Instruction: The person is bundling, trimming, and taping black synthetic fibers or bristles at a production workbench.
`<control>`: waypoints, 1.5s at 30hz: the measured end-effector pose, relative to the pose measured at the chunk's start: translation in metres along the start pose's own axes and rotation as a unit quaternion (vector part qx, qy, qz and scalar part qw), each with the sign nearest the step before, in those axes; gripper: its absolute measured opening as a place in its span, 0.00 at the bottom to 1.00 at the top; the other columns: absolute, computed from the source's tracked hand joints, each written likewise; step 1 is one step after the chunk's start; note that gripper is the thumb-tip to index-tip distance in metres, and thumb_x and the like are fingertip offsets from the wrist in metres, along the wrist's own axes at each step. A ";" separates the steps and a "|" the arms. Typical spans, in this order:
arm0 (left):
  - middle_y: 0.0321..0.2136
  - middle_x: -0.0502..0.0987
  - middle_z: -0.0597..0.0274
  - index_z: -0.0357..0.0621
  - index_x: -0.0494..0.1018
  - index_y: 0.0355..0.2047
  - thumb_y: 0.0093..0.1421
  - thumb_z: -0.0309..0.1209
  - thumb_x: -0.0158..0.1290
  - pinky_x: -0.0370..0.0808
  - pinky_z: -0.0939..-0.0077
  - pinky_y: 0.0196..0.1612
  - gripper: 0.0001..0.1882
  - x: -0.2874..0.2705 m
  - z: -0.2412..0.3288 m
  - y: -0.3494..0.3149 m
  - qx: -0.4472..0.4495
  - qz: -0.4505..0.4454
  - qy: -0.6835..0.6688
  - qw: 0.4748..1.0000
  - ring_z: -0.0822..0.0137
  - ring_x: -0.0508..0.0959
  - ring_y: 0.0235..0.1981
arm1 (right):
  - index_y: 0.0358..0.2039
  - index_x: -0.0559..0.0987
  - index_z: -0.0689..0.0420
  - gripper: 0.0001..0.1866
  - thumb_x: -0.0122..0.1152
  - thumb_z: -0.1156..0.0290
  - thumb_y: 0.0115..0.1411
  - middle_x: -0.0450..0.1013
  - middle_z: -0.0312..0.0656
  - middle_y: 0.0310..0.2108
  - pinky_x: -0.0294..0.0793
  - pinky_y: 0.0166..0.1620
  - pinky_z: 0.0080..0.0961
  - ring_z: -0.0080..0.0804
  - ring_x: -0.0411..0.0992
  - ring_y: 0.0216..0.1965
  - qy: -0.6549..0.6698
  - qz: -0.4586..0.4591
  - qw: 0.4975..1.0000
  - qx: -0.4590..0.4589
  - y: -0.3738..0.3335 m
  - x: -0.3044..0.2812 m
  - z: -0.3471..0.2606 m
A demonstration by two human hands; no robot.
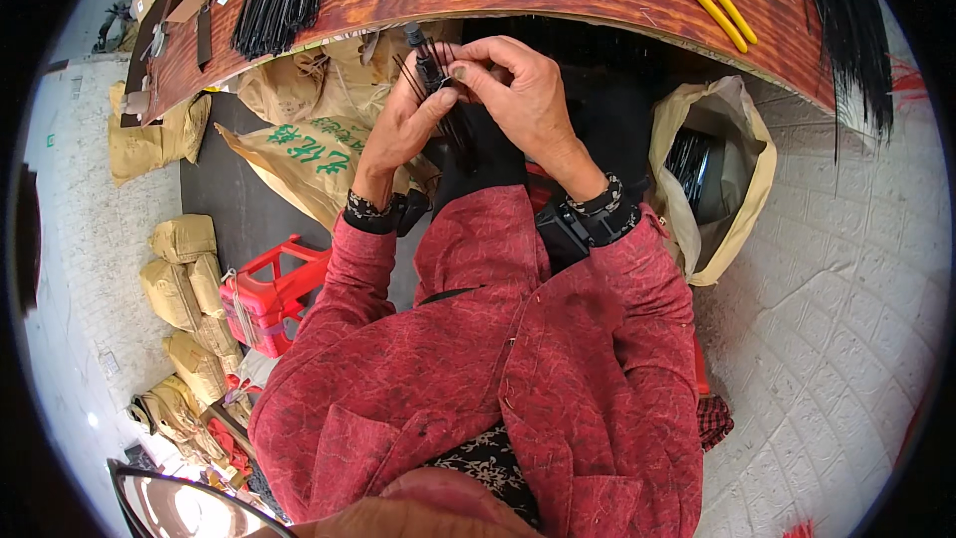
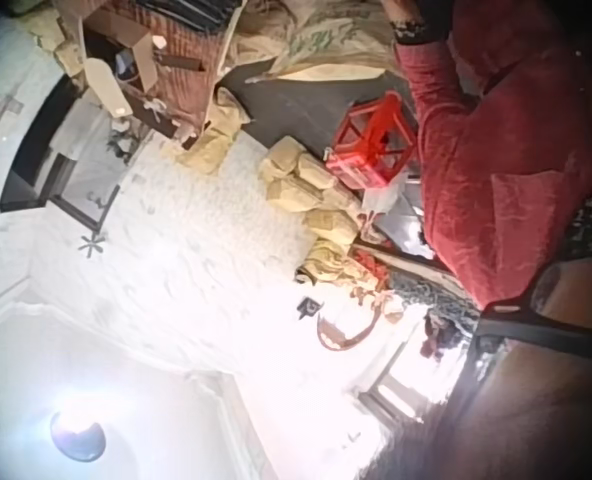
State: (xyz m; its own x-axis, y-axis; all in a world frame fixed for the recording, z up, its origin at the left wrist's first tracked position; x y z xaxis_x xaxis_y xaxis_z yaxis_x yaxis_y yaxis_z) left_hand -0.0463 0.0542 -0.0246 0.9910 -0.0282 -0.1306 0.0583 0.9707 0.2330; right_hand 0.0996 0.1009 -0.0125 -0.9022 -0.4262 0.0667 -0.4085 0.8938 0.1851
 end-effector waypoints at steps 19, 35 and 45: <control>0.34 0.79 0.54 0.35 0.67 0.47 0.67 0.29 0.50 0.76 0.69 0.42 0.12 0.003 0.006 0.003 0.002 -0.004 0.105 0.994 0.60 0.80 0.37 | 0.45 0.80 0.60 0.18 0.72 0.70 0.53 0.77 0.38 0.32 0.75 0.38 0.20 0.24 0.76 0.33 -0.244 -0.011 0.965 -0.099 -0.011 0.002 -0.032; 0.27 0.80 0.57 0.36 0.68 0.41 0.65 0.28 0.51 0.75 0.71 0.37 0.08 0.046 0.043 0.037 -0.016 -0.018 0.094 0.995 0.64 0.81 0.30 | 0.37 0.82 0.65 0.05 0.59 0.78 0.64 0.77 0.38 0.34 0.75 0.38 0.19 0.22 0.75 0.33 0.019 -0.026 0.995 0.091 0.001 -0.063 -0.034; 0.25 0.68 0.67 0.38 0.66 0.45 0.70 0.36 0.48 0.67 0.79 0.37 0.13 -0.022 -0.021 0.011 -0.072 -0.060 -0.142 0.985 0.74 0.68 0.28 | 0.43 0.77 0.58 0.13 0.63 0.66 0.61 0.75 0.45 0.41 0.72 0.46 0.36 0.44 0.73 0.43 -0.636 0.197 0.708 -0.237 0.031 -0.149 -0.076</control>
State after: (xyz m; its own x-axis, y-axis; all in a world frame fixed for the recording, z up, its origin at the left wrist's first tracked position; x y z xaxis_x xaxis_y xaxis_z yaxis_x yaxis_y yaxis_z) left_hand -0.0701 0.0710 -0.0397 0.9729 -0.1913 0.1298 0.1805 0.9794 0.0903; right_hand 0.2321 0.1814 0.0573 -0.4513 0.5829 -0.6757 -0.2701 0.6325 0.7260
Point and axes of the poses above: each hand's wrist, its own y-axis towards the middle knuckle, its own x-axis out of the palm, z = x × y, the point moved 5 cm from there along y, towards the middle knuckle
